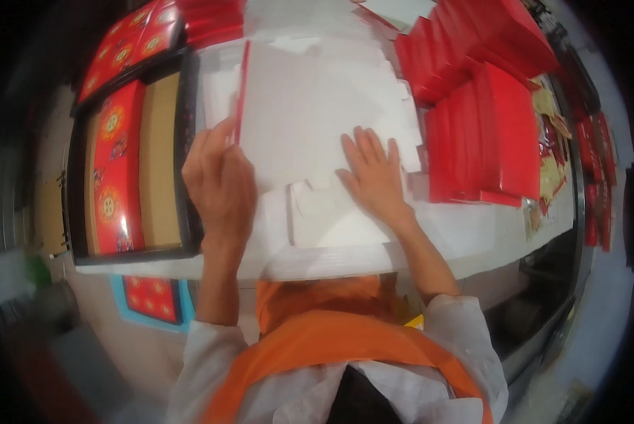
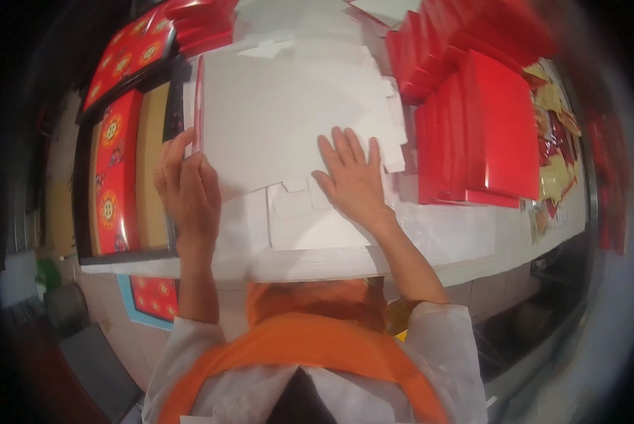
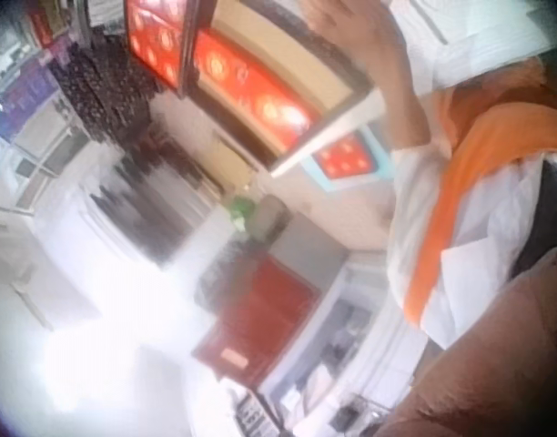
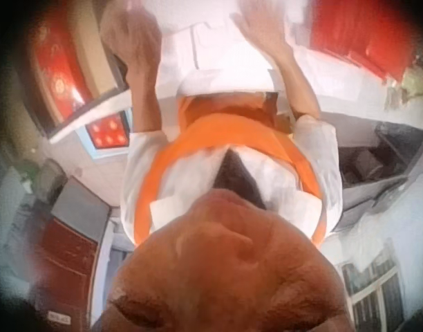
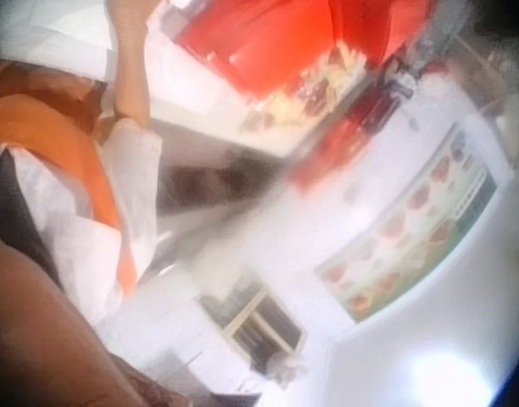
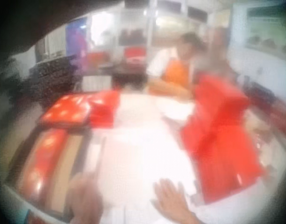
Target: The person assembles small red boxes by hand. They repeatedly pick up a flat white cardboard piece, fold it into a box shape, and insert a red rectangular insert into the center. The completed boxes are stacked on the table to the right.
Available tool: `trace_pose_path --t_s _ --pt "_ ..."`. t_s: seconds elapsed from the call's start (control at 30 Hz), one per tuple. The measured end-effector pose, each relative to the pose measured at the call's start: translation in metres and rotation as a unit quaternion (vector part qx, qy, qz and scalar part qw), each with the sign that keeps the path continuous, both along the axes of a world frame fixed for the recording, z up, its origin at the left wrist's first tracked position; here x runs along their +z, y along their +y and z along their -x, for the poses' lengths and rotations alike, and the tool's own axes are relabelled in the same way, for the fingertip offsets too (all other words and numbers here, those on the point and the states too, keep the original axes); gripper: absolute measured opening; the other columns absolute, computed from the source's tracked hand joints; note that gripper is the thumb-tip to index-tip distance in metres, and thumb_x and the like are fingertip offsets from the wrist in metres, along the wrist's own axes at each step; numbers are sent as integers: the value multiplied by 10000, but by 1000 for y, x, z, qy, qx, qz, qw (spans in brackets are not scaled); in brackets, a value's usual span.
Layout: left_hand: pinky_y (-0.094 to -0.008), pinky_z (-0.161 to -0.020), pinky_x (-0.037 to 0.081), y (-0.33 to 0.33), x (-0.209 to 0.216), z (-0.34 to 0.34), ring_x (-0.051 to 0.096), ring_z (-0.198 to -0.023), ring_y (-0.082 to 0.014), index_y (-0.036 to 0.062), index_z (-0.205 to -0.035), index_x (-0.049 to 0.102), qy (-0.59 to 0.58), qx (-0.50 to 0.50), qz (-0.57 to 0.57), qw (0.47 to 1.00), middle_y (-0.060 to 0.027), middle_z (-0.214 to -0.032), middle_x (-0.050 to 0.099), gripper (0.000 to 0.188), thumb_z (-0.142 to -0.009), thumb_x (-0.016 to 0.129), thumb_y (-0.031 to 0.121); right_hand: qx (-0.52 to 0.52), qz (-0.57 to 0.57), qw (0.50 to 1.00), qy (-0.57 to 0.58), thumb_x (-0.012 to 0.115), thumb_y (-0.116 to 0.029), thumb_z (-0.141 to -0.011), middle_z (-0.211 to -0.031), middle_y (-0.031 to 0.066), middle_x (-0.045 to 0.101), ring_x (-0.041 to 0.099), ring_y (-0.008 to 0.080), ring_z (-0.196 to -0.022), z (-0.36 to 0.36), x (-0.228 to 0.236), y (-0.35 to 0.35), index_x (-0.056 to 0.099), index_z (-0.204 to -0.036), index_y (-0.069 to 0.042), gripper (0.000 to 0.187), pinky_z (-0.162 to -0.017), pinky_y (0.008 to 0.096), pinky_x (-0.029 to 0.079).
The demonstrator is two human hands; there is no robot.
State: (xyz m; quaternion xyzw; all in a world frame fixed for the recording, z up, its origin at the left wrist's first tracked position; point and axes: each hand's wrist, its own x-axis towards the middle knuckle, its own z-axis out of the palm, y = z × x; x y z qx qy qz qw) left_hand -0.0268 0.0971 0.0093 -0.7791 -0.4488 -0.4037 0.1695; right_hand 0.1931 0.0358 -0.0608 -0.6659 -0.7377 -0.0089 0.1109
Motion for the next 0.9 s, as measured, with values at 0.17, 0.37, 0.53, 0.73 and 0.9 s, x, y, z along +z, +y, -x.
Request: trace_pose_path --t_s 0.17,0.37,0.53,0.73,0.9 --pt "-369 -766 398 31 -44 19 516 -862 -276 26 -773 494 39 50 47 997 -117 -909 555 17 -779 509 22 7 6 1000 -8 436 -342 -863 -1358 143 291 216 273 -1279 -3 2 -4 358 -1289 -89 502 -1029 503 79" --pt "-345 -756 423 40 -56 45 542 -864 -278 6 -921 520 -173 87 458 868 -200 -889 553 158 -839 469 132 0 11 1000 -14 429 -342 -867 -1360 151 284 199 284 -1283 3 2 -4 354 -1293 -81 505 -1031 498 52" --pt "-272 -772 402 40 -51 48 512 -896 -153 -24 -1094 491 -523 -123 558 632 -91 -971 567 340 -806 531 153 3 -1 1000 -10 458 -315 -857 -1356 156 285 222 294 -1272 3 -1 -3 356 -1288 -76 504 -1028 505 69" --pt "-326 -856 409 -7 24 67 519 -976 -230 -56 -1066 512 -275 -220 274 895 -156 -1031 551 364 -746 528 118 -13 -136 973 186 524 -223 -828 -1333 186 299 259 330 -1244 -23 32 -11 354 -1269 -35 508 -1020 452 168" --pt "-351 -830 429 -21 39 85 532 -946 -246 -52 -1102 459 -595 -137 384 693 -168 -1055 521 396 -715 488 28 -110 -256 849 450 543 -69 -804 -1278 175 368 394 227 -1152 -26 90 -20 346 -1244 49 497 -937 325 333"
